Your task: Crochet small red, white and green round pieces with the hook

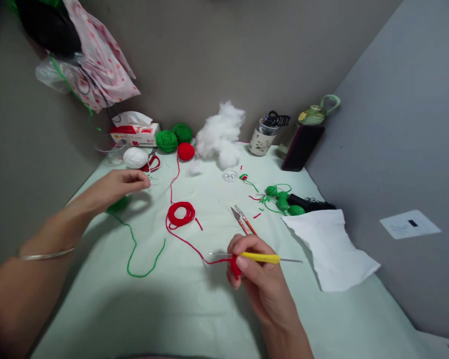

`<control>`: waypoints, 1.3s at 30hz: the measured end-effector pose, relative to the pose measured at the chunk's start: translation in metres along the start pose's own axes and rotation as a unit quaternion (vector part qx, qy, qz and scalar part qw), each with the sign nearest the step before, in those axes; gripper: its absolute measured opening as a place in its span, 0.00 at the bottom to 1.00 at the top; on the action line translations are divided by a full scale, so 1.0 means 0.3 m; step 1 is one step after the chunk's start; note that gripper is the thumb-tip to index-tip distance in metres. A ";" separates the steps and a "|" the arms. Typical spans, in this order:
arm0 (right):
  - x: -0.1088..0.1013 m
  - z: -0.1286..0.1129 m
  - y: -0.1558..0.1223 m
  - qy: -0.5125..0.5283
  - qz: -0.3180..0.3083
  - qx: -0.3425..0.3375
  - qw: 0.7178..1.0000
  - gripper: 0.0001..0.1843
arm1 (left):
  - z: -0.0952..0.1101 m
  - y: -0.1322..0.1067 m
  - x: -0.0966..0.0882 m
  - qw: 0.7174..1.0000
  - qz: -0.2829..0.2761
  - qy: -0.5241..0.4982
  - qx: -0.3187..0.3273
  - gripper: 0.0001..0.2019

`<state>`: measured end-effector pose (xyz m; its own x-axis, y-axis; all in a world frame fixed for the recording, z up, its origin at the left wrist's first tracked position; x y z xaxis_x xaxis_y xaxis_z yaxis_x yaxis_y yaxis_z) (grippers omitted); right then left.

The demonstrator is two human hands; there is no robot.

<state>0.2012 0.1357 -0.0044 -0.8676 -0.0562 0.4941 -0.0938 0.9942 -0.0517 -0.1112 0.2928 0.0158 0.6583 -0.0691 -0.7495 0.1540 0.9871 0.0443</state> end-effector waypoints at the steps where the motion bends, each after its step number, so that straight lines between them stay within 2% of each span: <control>1: 0.002 0.000 0.002 0.004 -0.002 -0.004 1.000 0.09 | 0.014 -0.015 -0.004 0.999 0.005 -0.033 0.005 0.16; 6: 0.029 -0.001 0.016 0.015 -0.018 -0.001 1.000 0.13 | 0.099 -0.115 0.029 0.992 0.065 -0.106 0.004 0.10; 7: 0.038 -0.001 0.017 0.008 -0.024 0.010 1.000 0.13 | 0.114 -0.135 0.045 0.982 0.063 -0.178 -0.016 0.09; 9: 0.058 -0.003 0.020 -0.014 -0.034 0.034 0.999 0.14 | 0.148 -0.171 0.084 0.936 0.041 -0.345 -0.053 0.08; 11: 0.080 -0.005 0.024 -0.039 -0.044 0.063 0.996 0.15 | 0.185 -0.203 0.128 0.888 0.006 -0.452 -0.089 0.08; 13: 0.103 -0.006 0.034 -0.056 -0.048 0.091 0.993 0.15 | 0.218 -0.230 0.178 0.848 -0.038 -0.514 -0.125 0.08; 15: 0.124 -0.005 0.050 -0.062 -0.042 0.108 0.991 0.15 | 0.246 -0.254 0.222 0.826 -0.065 -0.543 -0.139 0.08; 21: 0.173 0.045 0.093 -0.063 -0.031 0.149 0.986 0.20 | 0.306 -0.304 0.290 0.828 -0.085 -0.546 -0.097 0.09; 25: 0.169 0.081 0.090 -0.067 -0.007 0.174 0.982 0.18 | 0.300 -0.312 0.310 0.837 -0.106 -0.526 -0.107 0.10; 27: 0.158 0.080 0.084 -0.067 0.003 0.180 0.981 0.18 | 0.278 -0.308 0.298 0.852 -0.078 -0.507 -0.102 0.10; 29: 0.142 0.073 0.075 -0.063 0.013 0.190 0.980 0.18 | 0.254 -0.307 0.278 0.855 -0.038 -0.507 -0.103 0.11; 31: 0.133 0.068 0.065 -0.056 0.009 0.207 0.977 0.18 | 0.248 -0.315 0.270 0.841 -0.040 -0.531 -0.100 0.12; 34: 0.139 0.068 0.046 -0.039 -0.024 0.227 0.973 0.17 | 0.297 -0.340 0.290 0.801 -0.134 -0.578 -0.075 0.16; 36: 0.149 0.069 0.031 -0.035 -0.044 0.227 0.972 0.17 | 0.342 -0.354 0.301 0.766 -0.168 -0.618 -0.061 0.18; 38: 0.157 0.070 0.015 -0.040 -0.057 0.226 0.972 0.17 | 0.372 -0.356 0.298 0.741 -0.148 -0.653 -0.046 0.18; 39: 0.159 0.069 0.008 -0.043 -0.061 0.224 0.972 0.17 | 0.381 -0.354 0.291 0.745 -0.128 -0.654 -0.031 0.20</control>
<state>0.1494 0.1336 0.0011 -0.8723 -0.1973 0.4474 -0.3846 0.8418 -0.3787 0.0142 0.1654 0.0211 0.7739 -0.2978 0.5589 0.3906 0.9192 -0.0510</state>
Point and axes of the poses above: each hand's wrist, its own y-axis towards the middle knuckle, its own x-axis out of the palm, z = x × y, the point moved 5 cm from there along y, towards the middle knuckle, and after that the axes turned 2 degrees about -x, right-handed, at the moved point
